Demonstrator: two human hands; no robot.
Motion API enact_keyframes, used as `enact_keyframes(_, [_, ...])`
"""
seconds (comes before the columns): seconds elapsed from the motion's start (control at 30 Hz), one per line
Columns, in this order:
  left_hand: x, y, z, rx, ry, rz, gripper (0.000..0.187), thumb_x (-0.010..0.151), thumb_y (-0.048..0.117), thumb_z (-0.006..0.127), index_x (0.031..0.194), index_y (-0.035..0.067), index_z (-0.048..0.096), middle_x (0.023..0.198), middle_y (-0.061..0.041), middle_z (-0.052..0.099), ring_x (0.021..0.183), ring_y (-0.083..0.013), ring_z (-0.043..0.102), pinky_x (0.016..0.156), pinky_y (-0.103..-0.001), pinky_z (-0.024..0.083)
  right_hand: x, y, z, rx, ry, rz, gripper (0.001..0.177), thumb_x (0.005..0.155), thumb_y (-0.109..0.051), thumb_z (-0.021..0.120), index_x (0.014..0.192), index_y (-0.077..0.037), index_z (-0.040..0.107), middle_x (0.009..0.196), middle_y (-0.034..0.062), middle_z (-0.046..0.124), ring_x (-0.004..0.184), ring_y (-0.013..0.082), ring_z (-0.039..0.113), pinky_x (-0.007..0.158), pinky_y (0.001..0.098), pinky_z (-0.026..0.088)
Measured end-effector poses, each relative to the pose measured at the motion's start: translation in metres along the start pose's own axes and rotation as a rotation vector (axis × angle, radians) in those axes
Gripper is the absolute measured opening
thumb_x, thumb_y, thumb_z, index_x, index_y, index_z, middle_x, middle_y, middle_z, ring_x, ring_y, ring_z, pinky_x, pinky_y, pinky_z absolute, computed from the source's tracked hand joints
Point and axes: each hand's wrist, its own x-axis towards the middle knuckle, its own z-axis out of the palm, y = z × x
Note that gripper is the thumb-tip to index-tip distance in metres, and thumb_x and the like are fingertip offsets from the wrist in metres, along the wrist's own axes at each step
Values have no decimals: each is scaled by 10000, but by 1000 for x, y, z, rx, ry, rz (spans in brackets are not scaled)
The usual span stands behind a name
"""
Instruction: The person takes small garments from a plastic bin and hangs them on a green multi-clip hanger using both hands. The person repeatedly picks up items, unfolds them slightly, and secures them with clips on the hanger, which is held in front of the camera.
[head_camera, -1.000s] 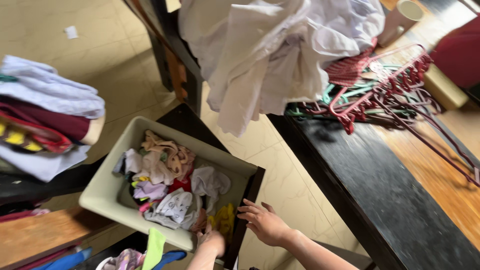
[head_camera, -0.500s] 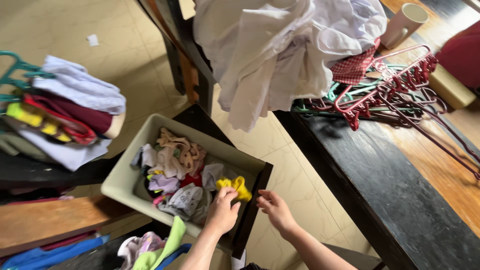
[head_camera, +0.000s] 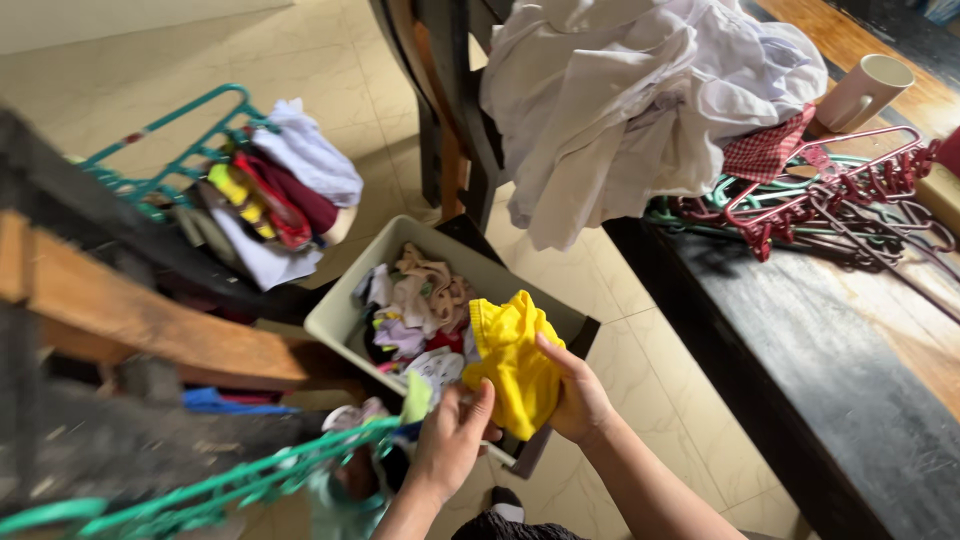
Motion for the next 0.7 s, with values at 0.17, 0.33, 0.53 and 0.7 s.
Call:
enact_keyframes(0.17, [-56, -3, -39, -189, -66, 278, 310, 938, 265, 660, 1201, 129, 569, 1004, 12, 709, 877, -77, 655, 745, -250, 539, -29, 44, 39, -104, -248, -73, 416, 917, -132, 643, 1298, 23, 585, 1175, 152, 717, 1027, 252, 715, 943, 401, 566])
enact_keyframes(0.33, [-101, -16, -86, -162, -8, 391, 146, 957, 158, 687, 981, 17, 655, 861, -38, 700, 779, -85, 609, 693, -252, 515, -40, 86, 59, -219, -288, -132, 378, 946, -123, 641, 1288, 23, 571, 1161, 140, 715, 1030, 241, 716, 942, 408, 570])
enact_keyframes(0.53, [-139, -47, -133, -304, 58, 471, 101, 945, 132, 678, 941, 42, 631, 842, 6, 670, 767, -45, 582, 680, -228, 487, -46, 150, 77, -503, -38, -95, 394, 961, -309, 605, 1264, -57, 593, 1122, 78, 689, 963, 159, 685, 807, 340, 562])
enact_keyframes(0.7, [-155, -80, -173, -366, 110, 419, 117, 937, 121, 666, 873, 64, 586, 747, 19, 635, 693, -30, 533, 604, -207, 422, -57, 208, 90, -602, 219, -445, 339, 984, -336, 625, 1153, -59, 527, 972, 91, 609, 803, 175, 621, 662, 316, 507])
